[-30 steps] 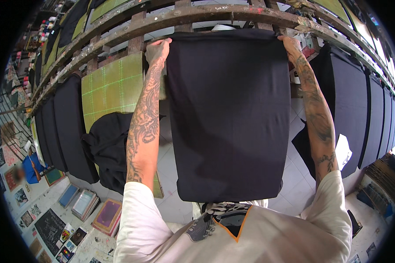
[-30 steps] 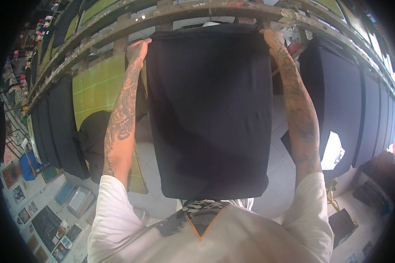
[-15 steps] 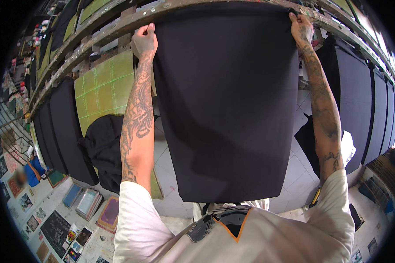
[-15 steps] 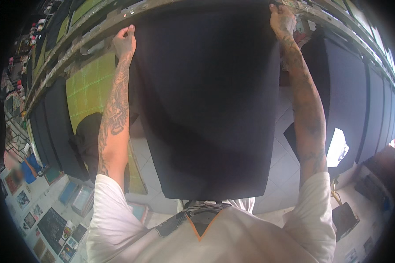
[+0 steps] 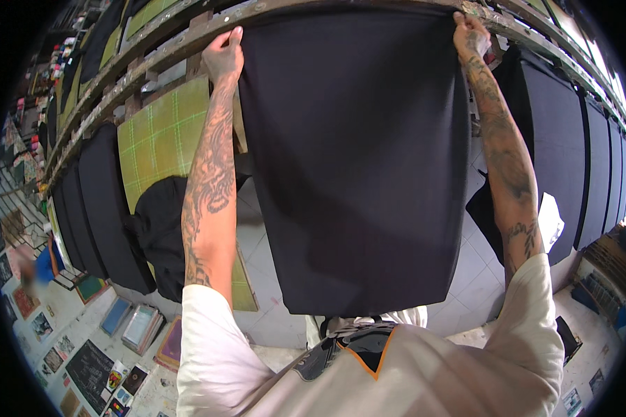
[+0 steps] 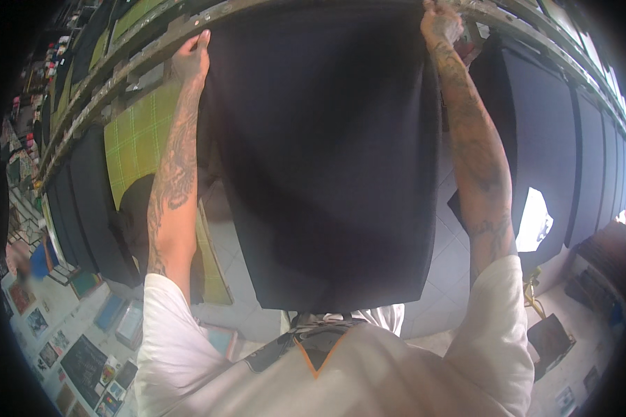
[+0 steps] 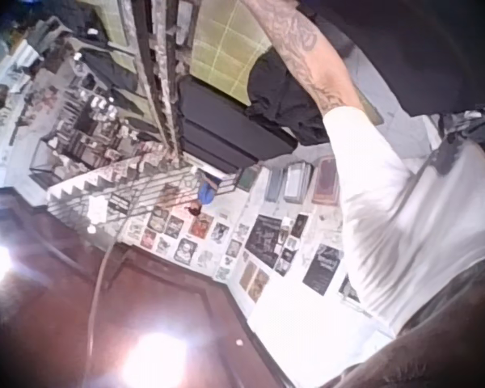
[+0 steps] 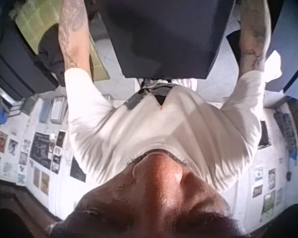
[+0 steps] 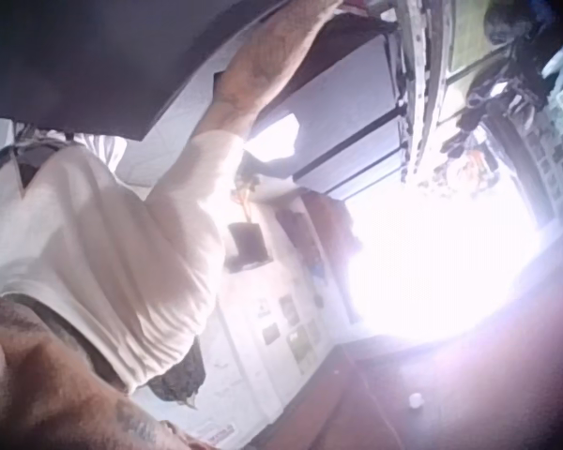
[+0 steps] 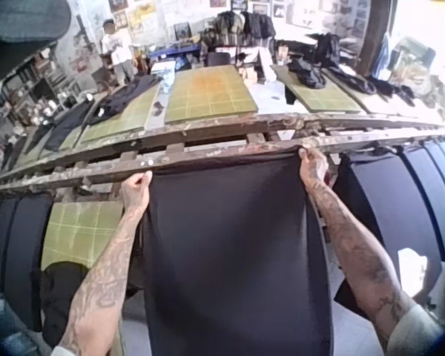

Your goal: The person wipes a black t-shirt with a white cloth, then stretches and secures it onto a screen printing frame. They repeat this process for several t-shirts, ensuring each is taut and aligned. The person also uses a heat gun to dry or set the fabric on the frames.

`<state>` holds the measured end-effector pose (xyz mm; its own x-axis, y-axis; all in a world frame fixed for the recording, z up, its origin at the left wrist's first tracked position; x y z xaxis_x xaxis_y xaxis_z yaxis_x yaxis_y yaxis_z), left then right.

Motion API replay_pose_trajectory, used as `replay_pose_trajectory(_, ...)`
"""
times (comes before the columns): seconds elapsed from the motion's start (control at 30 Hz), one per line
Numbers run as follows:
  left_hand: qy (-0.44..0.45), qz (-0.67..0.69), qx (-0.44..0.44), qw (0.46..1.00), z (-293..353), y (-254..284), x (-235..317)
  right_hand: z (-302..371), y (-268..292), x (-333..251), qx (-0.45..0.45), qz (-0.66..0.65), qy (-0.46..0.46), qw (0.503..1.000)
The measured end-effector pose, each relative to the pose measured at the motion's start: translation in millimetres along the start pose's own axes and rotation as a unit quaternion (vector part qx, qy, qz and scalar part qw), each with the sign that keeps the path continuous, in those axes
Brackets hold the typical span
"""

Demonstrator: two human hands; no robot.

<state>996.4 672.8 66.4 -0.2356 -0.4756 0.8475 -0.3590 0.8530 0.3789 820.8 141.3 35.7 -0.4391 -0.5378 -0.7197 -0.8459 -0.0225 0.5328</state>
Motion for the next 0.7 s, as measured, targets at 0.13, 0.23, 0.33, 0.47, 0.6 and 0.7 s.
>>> replay_pose_trajectory(0.13,-0.010,-0.097,0.017,0.995,-6.3,-13.8,0.3,-25.1,-7.3,13.6,0.013,0.016,0.020,1.000)
replay_pose_trajectory(0.23,-0.020,-0.169,-0.003,0.985,-7.9,-26.4,-7.2,-25.0,-10.3,11.5,-0.003,0.069,0.110,0.992)
replay_pose_trajectory(0.33,-0.008,-0.052,-0.026,0.998,-20.6,-16.6,-55.1,18.6,-6.1,-19.9,0.073,-0.064,0.306,0.947)
replay_pose_trajectory(0.47,-0.008,-0.046,-0.058,0.997,-20.5,-20.3,-56.5,12.4,-15.8,-1.8,-0.034,0.022,0.155,0.987)
replay_pose_trajectory(0.6,0.036,-0.077,-0.075,0.994,-11.8,-16.2,-54.9,23.5,-23.2,-12.7,-0.108,0.028,0.091,0.990)
replay_pose_trajectory(0.7,0.204,-0.078,-0.165,0.962,0.5,-9.4,-45.2,24.5,-20.7,-5.0,-0.204,-0.061,-0.099,0.972)
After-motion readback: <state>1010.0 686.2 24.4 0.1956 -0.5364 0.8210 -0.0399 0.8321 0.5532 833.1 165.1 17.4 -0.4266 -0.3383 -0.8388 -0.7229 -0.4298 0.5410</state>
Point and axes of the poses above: each hand's wrist, its own z-axis away from the middle knuckle, its own y-axis out of the back of the hand, x = y × z, the point moved 5 cm from there along -z, towards the middle knuckle, and after that the axes turned 15 degrees about x, right-handed, at the moved point
